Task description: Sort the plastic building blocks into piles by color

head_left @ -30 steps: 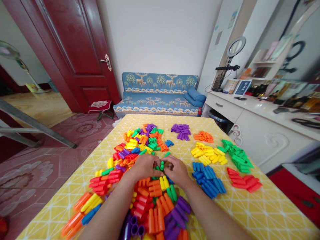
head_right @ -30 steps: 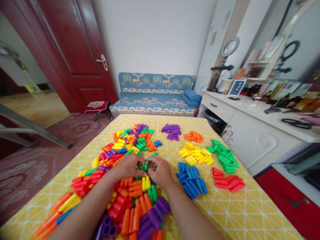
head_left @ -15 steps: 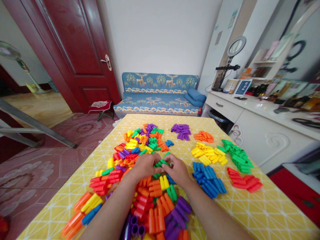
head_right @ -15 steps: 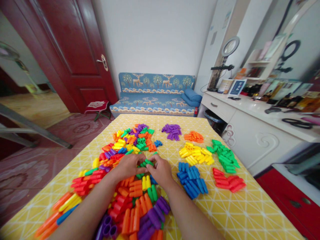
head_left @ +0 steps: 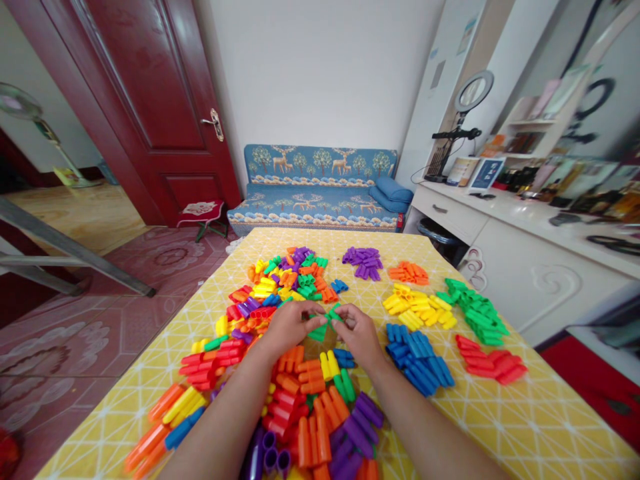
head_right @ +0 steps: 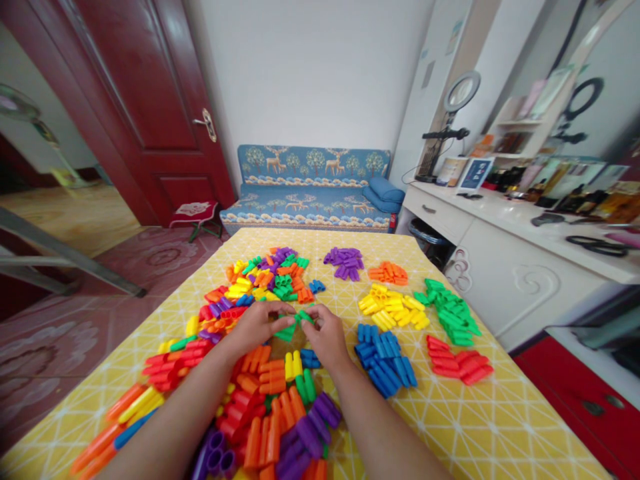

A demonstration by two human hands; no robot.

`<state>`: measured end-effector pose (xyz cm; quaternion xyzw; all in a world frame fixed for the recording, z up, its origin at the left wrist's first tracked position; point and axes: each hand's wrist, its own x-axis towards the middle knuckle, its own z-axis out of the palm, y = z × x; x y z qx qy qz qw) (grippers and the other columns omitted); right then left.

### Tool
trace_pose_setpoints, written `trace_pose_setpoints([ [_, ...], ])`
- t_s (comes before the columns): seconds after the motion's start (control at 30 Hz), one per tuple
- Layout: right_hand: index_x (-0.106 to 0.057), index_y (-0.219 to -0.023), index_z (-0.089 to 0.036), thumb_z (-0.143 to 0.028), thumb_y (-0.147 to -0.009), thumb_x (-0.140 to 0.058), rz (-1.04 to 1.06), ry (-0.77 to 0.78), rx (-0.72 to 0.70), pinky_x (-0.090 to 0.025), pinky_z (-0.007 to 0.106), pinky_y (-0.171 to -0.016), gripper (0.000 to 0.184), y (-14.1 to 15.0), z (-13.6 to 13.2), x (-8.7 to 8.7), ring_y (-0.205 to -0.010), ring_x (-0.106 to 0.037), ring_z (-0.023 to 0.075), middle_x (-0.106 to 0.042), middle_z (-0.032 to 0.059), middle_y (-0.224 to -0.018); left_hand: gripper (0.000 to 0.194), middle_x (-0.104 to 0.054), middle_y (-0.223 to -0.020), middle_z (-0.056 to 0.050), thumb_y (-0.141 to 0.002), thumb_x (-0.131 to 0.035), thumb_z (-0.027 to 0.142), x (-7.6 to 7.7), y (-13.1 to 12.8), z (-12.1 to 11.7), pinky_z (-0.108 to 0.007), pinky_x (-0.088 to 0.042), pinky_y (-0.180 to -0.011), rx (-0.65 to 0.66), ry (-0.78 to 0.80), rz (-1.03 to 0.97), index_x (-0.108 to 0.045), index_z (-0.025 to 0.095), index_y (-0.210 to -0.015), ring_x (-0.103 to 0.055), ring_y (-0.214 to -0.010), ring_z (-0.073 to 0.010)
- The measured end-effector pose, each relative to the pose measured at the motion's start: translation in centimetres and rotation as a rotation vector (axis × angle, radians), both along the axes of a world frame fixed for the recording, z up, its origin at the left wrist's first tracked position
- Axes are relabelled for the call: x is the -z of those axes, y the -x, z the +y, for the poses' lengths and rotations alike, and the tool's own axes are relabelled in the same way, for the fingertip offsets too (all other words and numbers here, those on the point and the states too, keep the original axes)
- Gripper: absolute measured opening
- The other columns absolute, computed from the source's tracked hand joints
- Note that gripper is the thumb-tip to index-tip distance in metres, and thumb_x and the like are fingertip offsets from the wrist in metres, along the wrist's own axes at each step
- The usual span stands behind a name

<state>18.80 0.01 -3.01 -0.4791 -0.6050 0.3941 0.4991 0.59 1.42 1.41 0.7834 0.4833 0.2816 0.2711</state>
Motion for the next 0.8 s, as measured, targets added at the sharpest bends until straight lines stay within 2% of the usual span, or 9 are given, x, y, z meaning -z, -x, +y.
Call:
trace_pose_setpoints([
  [0.1, -0.053, -0.082, -0.021, -0.027, -0.071, -0.062, 0.055, 0.052, 0.003, -0.046, 0.023, -0.046, 0.015, 0.0, -0.1, -0.3, -0.048, -0.053, 0.0109, -0.055, -0.0050, -0.064, 0.028, -0.070, -0.077, -0.003, -0.083, -0.059, 0.038, 0.3, 0.1, 0.4, -0.024, -0.046, -0.064, -0.048, 0.011, -0.192, -0.071, 0.017, -0.097, -0.062, -0.070, -0.0159],
  [0.2, -0.051, -0.083, -0.021, -0.026, -0.072, -0.061, 0.083, 0.057, -0.032, -0.046, 0.022, -0.047, 0.016, 0.0, -0.3, -0.6, -0.050, -0.053, 0.0106, -0.056, -0.0044, -0.067, 0.029, -0.067, -0.076, -0.003, -0.083, -0.058, 0.036, 0.7, 0.3, 0.8, -0.024, -0.046, -0.062, -0.111, -0.017, -0.334, -0.069, 0.015, -0.099, -0.061, -0.069, -0.0154],
  [0.37, -0.057, -0.100, -0.021, -0.025, -0.074, -0.059, 0.089, 0.032, -0.135, -0.045, 0.021, -0.050, 0.027, 0.3, -0.8, -0.8, -0.058, -0.055, 0.0109, -0.060, -0.0017, -0.077, 0.036, -0.068, -0.083, -0.005, -0.079, -0.062, 0.040, 1.1, 0.7, 1.4, -0.027, -0.050, -0.071, -0.198, 0.000, -0.571, -0.064, 0.013, -0.102, -0.064, -0.076, -0.0169],
  [0.47, -0.061, -0.104, -0.020, -0.023, -0.075, -0.059, 0.035, 0.013, -0.166, -0.045, 0.022, -0.053, 0.029, 0.3, -0.9, -0.8, -0.064, -0.058, 0.0123, -0.062, -0.0003, -0.079, 0.040, -0.070, -0.089, -0.007, -0.079, -0.061, 0.042, 1.3, 0.9, 1.5, -0.027, -0.052, -0.066, -0.258, 0.006, -0.639, -0.061, 0.013, -0.108, -0.065, -0.076, -0.0176],
  [0.53, -0.063, -0.101, -0.020, -0.023, -0.075, -0.059, 0.012, 0.012, -0.166, -0.046, 0.023, -0.056, 0.026, 0.3, -0.9, -0.9, -0.068, -0.060, 0.0137, -0.064, 0.0012, -0.081, 0.039, -0.070, -0.093, -0.007, -0.081, -0.059, 0.041, 1.4, 1.1, 1.6, -0.027, -0.052, -0.066, -0.316, -0.046, -0.631, -0.061, 0.014, -0.109, -0.066, -0.078, -0.0181],
  [0.63, -0.064, -0.099, -0.019, -0.024, -0.075, -0.058, 0.005, 0.021, -0.160, -0.047, 0.023, -0.056, 0.025, 0.3, -0.9, -0.8, -0.069, -0.061, 0.0144, -0.065, 0.0019, -0.082, 0.033, -0.071, -0.099, -0.007, -0.083, -0.057, 0.036, 1.5, 1.6, 1.7, -0.029, -0.052, -0.074, -0.415, -0.183, -0.527, -0.063, 0.016, -0.109, -0.066, -0.086, -0.0191],
  [0.8, -0.063, -0.101, -0.019, -0.025, -0.076, -0.058, 0.012, 0.034, -0.150, -0.047, 0.022, -0.053, 0.026, 0.4, -0.7, -0.4, -0.064, -0.059, 0.0128, -0.064, 0.0014, -0.082, 0.029, -0.072, -0.100, -0.007, -0.084, -0.057, 0.031, 1.1, 2.0, 1.3, -0.030, -0.050, -0.075, -0.530, -0.284, -0.151, -0.067, 0.018, -0.107, -0.066, -0.081, -0.0196],
])
